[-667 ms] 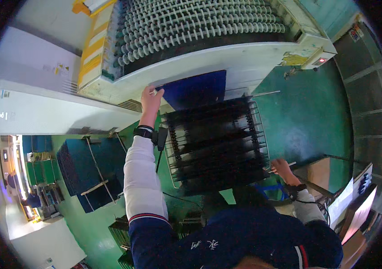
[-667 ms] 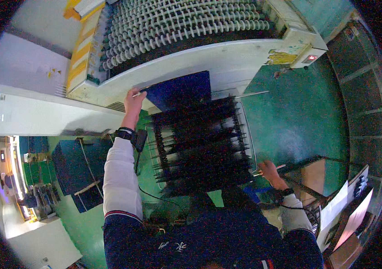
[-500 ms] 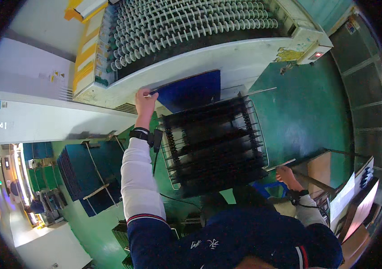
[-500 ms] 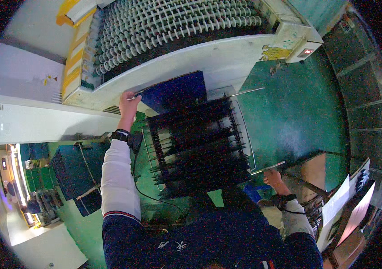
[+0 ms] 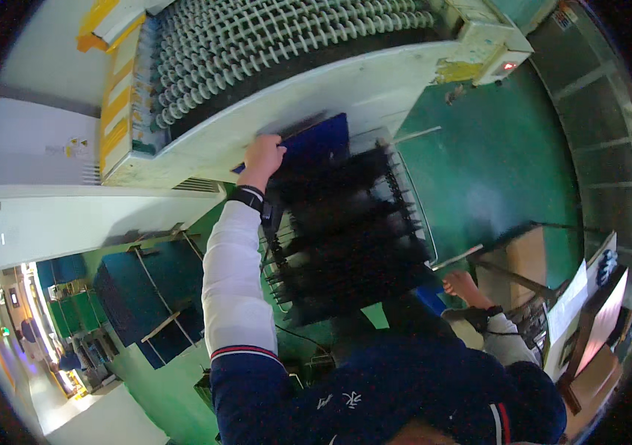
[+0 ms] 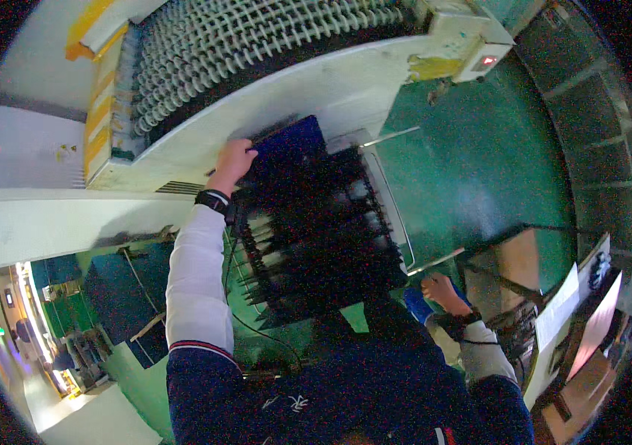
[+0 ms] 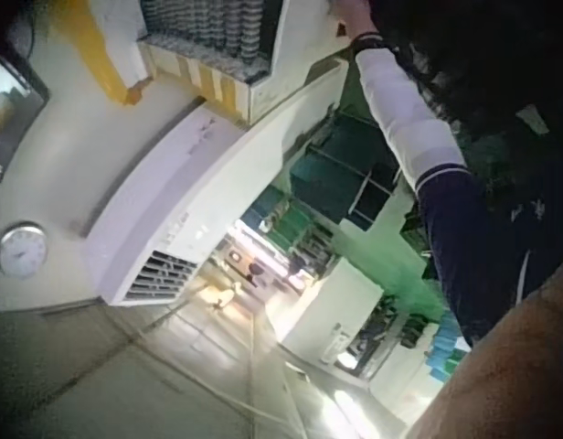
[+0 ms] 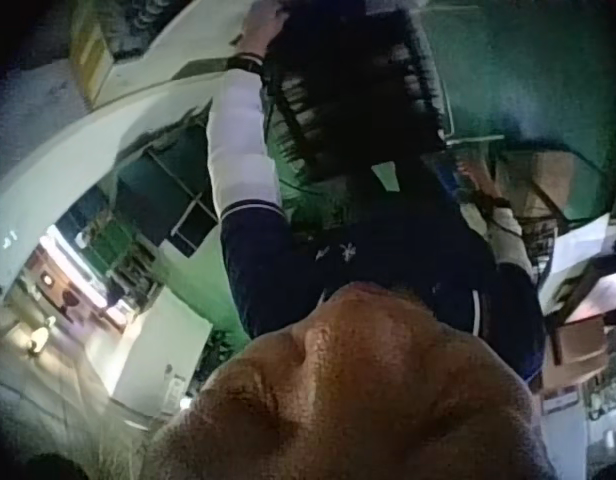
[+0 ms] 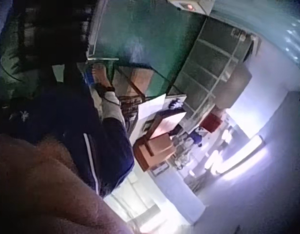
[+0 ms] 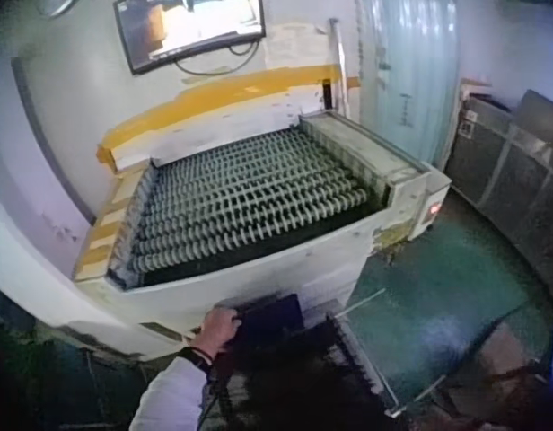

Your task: The operator loads blue panels into an industrial processing machine and organizes them onto storage racks on the factory floor.

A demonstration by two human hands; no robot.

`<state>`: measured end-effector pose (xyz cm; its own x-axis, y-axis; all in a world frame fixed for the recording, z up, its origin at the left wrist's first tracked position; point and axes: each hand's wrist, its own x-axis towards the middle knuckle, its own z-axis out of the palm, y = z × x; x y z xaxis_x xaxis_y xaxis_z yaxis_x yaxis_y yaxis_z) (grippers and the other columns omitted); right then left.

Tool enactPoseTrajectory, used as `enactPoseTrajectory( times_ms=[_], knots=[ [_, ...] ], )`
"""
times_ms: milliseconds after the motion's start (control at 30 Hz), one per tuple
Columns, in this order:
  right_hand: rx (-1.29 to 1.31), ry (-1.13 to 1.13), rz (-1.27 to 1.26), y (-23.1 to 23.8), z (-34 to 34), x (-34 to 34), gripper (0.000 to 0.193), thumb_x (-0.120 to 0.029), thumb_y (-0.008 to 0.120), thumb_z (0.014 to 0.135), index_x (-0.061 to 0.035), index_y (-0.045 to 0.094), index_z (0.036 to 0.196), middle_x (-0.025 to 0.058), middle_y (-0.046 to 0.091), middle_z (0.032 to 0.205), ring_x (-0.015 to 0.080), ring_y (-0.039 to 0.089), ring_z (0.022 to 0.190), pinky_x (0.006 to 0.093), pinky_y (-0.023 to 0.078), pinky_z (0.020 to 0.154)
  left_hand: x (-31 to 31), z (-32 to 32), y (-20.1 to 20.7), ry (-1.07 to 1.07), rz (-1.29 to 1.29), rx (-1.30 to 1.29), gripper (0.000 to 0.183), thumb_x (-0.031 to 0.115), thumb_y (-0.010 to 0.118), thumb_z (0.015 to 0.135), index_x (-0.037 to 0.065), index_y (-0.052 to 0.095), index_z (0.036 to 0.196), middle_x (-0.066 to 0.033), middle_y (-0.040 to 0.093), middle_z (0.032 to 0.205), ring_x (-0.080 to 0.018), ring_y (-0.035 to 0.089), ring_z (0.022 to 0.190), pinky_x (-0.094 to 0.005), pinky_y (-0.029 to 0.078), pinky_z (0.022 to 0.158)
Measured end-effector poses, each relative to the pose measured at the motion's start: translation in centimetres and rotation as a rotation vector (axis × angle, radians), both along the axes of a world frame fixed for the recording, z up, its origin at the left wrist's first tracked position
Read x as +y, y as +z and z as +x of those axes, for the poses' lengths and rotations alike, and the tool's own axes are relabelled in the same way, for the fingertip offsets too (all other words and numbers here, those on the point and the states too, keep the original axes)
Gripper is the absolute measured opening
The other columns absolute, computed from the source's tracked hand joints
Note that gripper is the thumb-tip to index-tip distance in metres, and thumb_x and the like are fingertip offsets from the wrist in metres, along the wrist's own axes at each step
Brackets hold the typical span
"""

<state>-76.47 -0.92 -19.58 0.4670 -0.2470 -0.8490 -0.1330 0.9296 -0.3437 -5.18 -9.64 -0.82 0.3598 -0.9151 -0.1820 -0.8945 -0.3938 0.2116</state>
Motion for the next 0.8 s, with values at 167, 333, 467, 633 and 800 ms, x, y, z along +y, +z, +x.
enactPoseTrajectory(
  times_ms=[167, 333, 467, 633, 800],
  knots=[
    [-0.056, -0.181, -0.103, 2.7, 0.5, -3.1, 0.022, -0.020, 0.055, 0.096, -0.0008, 0.059, 0.086, 0.0059, 0.059, 0.077, 0.0173, 0.054, 0.063, 0.0310, 0.042, 0.055, 0.7, 0.5, -0.3, -0.111, -0.294, -0.026, 0.020, 0.023, 0.069, 0.085, 0.006, 0.070, 0.096, -0.0185, 0.067, 0.100, -0.0396, 0.063, 0.099, -0.0485, 0.050, 0.085],
    [0.473, 0.282, -0.954, 15.6, 8.2, -8.3, 0.018, -0.014, 0.065, 0.090, 0.0028, 0.063, 0.088, 0.0091, 0.065, 0.080, 0.0165, 0.060, 0.070, 0.0332, 0.047, 0.062, 4.3, -0.4, 9.6, -0.100, -0.312, -0.129, 0.017, 0.020, 0.067, 0.086, 0.006, 0.068, 0.096, -0.0178, 0.065, 0.100, -0.0389, 0.061, 0.098, -0.0488, 0.049, 0.082],
    [0.351, 0.341, -1.302, 24.4, 15.6, -9.4, 0.016, -0.015, 0.066, 0.090, 0.0006, 0.066, 0.092, 0.0123, 0.065, 0.081, 0.0181, 0.061, 0.071, 0.0336, 0.048, 0.065, 8.9, -1.4, 17.9, -0.129, -0.371, -0.207, 0.014, 0.016, 0.067, 0.085, 0.005, 0.066, 0.095, -0.0168, 0.063, 0.094, -0.0385, 0.060, 0.092, -0.0489, 0.048, 0.078],
    [-0.104, 0.550, -1.289, 29.3, 22.5, -6.7, 0.019, -0.019, 0.068, 0.089, -0.0014, 0.066, 0.095, 0.0151, 0.066, 0.084, 0.0240, 0.065, 0.076, 0.0370, 0.051, 0.070, 16.9, -4.4, 28.5, -0.070, -0.438, -0.225, 0.010, 0.009, 0.067, 0.085, 0.003, 0.065, 0.093, -0.0158, 0.064, 0.091, -0.0373, 0.061, 0.088, -0.0431, 0.049, 0.077],
    [-0.356, 0.902, -1.504, 28.8, 26.0, -3.4, 0.026, -0.023, 0.070, 0.087, -0.0044, 0.064, 0.105, 0.0149, 0.065, 0.097, 0.0352, 0.064, 0.093, 0.0429, 0.052, 0.079, 29.3, -9.5, 35.8, 0.215, -0.610, -0.366, 0.012, 0.005, 0.068, 0.089, -0.002, 0.059, 0.087, -0.0122, 0.052, 0.076, -0.0197, 0.048, 0.068, -0.0283, 0.043, 0.066]
  ],
)
